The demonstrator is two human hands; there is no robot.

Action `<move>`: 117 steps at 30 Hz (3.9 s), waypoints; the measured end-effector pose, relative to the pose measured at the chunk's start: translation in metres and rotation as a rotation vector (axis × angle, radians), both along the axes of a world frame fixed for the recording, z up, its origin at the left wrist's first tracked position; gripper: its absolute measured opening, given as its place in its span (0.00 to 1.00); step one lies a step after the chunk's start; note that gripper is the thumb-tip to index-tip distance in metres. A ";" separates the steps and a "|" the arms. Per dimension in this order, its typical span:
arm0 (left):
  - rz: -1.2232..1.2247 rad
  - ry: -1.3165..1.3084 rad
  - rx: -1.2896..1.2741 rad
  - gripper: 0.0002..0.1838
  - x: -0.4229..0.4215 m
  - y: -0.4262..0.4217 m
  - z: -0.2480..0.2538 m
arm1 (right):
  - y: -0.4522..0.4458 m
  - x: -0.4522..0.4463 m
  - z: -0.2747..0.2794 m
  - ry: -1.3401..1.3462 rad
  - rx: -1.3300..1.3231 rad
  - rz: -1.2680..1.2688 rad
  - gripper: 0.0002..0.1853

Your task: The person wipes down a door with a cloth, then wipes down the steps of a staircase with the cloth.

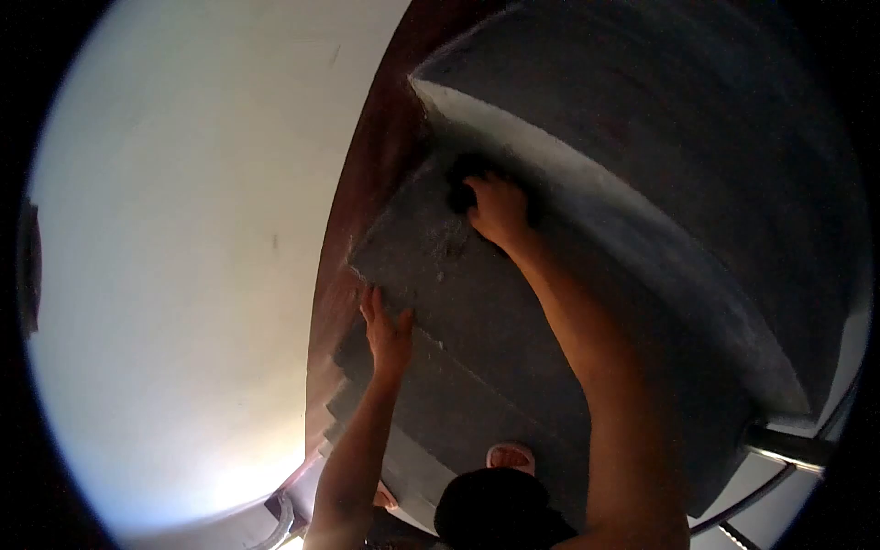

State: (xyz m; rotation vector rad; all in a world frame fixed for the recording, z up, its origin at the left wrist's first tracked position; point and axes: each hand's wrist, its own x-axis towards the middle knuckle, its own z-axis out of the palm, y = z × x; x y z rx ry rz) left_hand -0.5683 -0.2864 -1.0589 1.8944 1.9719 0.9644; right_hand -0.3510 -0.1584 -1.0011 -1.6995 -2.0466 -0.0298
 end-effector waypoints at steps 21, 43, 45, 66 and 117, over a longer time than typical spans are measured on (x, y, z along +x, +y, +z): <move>0.027 -0.006 -0.135 0.35 0.006 0.000 0.014 | 0.045 -0.025 0.033 -0.270 0.048 0.106 0.17; 0.053 -0.450 -0.378 0.36 -0.026 -0.004 0.017 | -0.053 -0.110 -0.013 0.327 -0.221 0.590 0.20; 0.017 -0.067 -0.516 0.34 -0.034 -0.017 0.012 | -0.060 -0.106 -0.006 0.447 -0.171 0.618 0.20; 0.148 -2.083 -0.279 0.33 -0.020 -0.058 -0.013 | -0.154 -0.138 -0.018 0.481 -0.213 0.498 0.17; 0.151 -1.493 -0.506 0.33 -0.034 -0.046 -0.040 | -0.160 0.061 0.009 0.173 -0.046 -0.188 0.28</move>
